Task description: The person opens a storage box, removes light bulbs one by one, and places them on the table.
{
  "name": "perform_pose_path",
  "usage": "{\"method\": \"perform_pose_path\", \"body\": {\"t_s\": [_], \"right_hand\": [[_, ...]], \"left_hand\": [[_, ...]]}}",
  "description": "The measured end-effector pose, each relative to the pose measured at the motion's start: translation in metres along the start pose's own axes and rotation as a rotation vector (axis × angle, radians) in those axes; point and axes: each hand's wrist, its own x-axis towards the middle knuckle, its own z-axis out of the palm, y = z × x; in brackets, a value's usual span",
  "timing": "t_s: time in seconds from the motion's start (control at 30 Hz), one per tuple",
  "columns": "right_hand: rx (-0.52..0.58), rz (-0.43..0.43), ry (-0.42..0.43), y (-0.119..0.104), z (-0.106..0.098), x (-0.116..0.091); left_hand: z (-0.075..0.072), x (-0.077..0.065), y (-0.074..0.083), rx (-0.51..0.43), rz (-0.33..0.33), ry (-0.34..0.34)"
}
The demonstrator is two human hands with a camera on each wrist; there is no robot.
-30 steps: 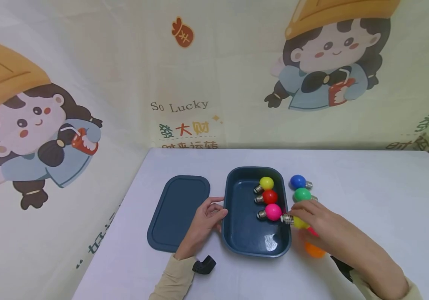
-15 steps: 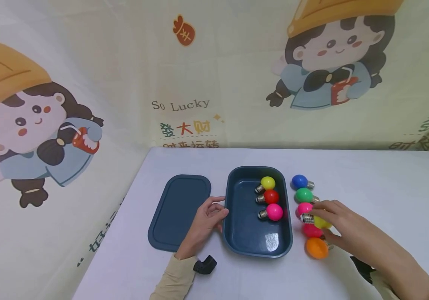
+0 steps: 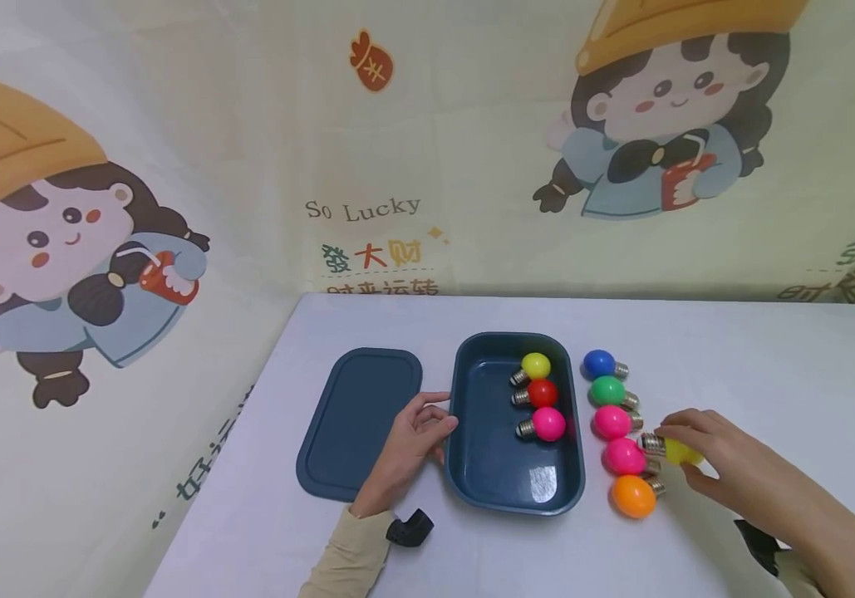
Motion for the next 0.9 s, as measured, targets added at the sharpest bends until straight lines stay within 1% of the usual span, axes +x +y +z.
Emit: {"method": "perform_pose_path", "body": {"t_s": [0.23, 0.4, 0.67, 0.9], "right_hand": [[-0.022, 0.014, 0.016, 0.015, 0.003, -0.006], [-0.038, 0.05, -0.013, 0.022, 0.004, -0.008], [-0.042, 0.107, -0.06, 0.03, 0.003, -0.006], [-0.041, 0.104, -0.063, 0.04, 0.008, -0.005]], "left_hand": [[0.001, 0.001, 0.001, 0.003, 0.007, -0.003], [0.0, 0.001, 0.001, 0.004, 0.017, -0.008], [0.001, 0.001, 0.003, -0.015, 0.0, -0.008], [0.001, 0.001, 0.003, -0.009, -0.005, -0.007]]}}
